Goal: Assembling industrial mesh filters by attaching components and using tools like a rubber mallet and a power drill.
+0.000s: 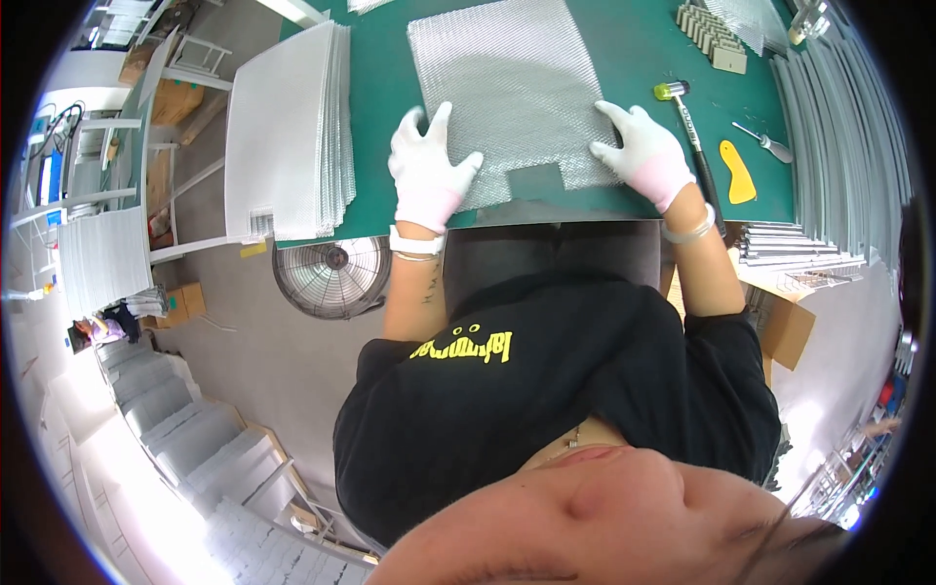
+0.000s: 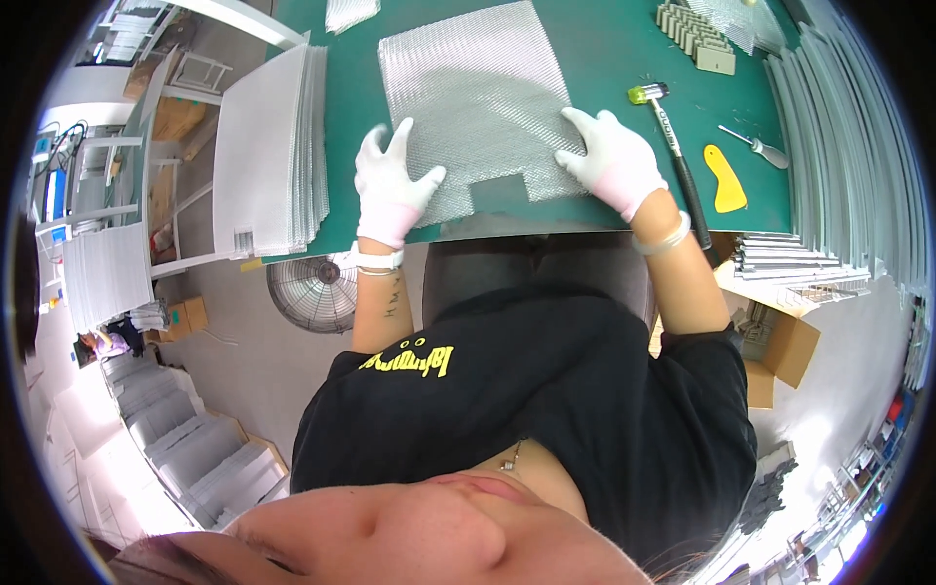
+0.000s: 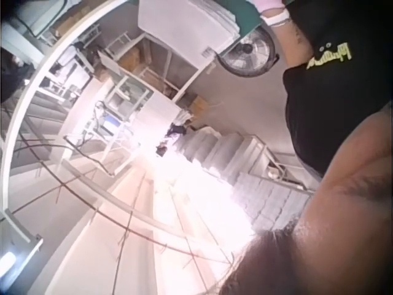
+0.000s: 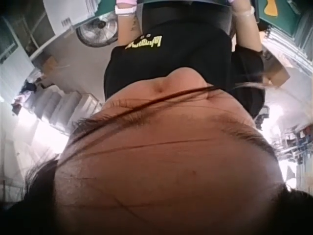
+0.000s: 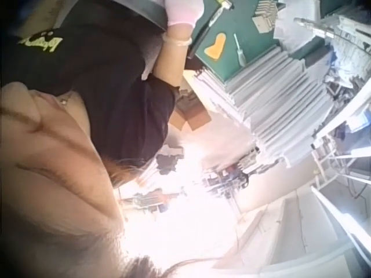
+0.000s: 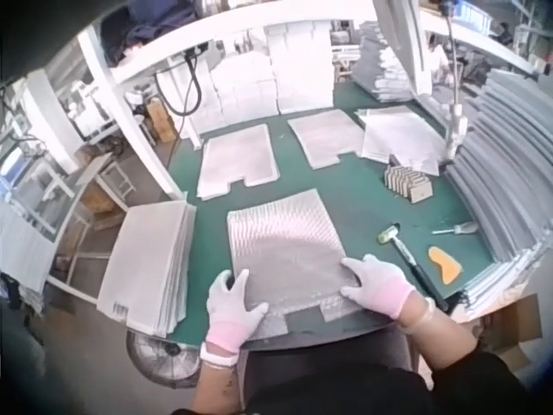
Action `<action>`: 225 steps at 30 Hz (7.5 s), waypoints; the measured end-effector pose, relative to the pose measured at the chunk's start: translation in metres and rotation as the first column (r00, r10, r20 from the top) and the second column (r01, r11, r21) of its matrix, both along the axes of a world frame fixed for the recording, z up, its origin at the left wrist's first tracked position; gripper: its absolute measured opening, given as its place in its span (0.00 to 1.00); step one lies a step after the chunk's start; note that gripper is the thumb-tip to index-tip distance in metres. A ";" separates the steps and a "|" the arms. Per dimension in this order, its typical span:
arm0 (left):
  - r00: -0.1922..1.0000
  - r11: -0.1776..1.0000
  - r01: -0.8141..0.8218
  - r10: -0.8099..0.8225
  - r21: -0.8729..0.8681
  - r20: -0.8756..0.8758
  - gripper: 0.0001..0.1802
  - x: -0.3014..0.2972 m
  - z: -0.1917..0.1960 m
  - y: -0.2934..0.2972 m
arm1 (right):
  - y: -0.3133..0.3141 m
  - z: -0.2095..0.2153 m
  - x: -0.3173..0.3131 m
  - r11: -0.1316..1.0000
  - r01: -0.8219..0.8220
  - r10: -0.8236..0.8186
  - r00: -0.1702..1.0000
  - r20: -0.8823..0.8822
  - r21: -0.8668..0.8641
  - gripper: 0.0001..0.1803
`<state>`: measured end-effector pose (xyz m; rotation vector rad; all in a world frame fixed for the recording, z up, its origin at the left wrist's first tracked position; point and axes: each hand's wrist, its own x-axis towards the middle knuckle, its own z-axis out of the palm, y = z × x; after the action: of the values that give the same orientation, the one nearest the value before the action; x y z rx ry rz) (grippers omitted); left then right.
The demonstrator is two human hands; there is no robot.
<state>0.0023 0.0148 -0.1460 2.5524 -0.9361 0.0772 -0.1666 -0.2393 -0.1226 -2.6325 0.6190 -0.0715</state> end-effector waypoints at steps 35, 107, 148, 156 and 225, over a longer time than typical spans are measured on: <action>0.058 0.408 -0.843 -0.577 -0.349 -0.815 0.16 -0.149 -0.074 0.030 | 0.154 -0.101 -0.107 -0.184 -0.118 -0.320 0.946 0.054 0.976 0.21; 0.740 0.762 0.627 -0.648 0.163 0.179 0.35 -0.093 -0.025 -0.057 | 0.148 -0.116 -0.086 0.298 0.046 -0.823 0.518 0.232 0.953 0.16; 0.778 0.779 0.625 -0.627 0.045 0.036 0.35 -0.142 -0.010 -0.040 | 0.146 -0.147 -0.126 0.236 -0.015 -0.858 0.466 0.216 0.972 0.11; 0.771 0.770 0.634 -0.636 0.074 0.010 0.37 -0.138 -0.012 -0.038 | 0.140 -0.121 -0.127 -0.051 -0.100 -0.814 0.580 0.016 0.994 0.12; 0.683 0.691 0.717 -0.722 0.088 0.109 0.31 -0.118 -0.013 -0.041 | 0.159 -0.112 -0.104 0.026 -0.173 -0.860 0.497 0.110 0.985 0.08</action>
<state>-0.1156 -0.0266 -0.1588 2.0297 -1.9497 -0.0028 -0.2704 -0.0803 -0.2347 -0.7395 0.7190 -0.6915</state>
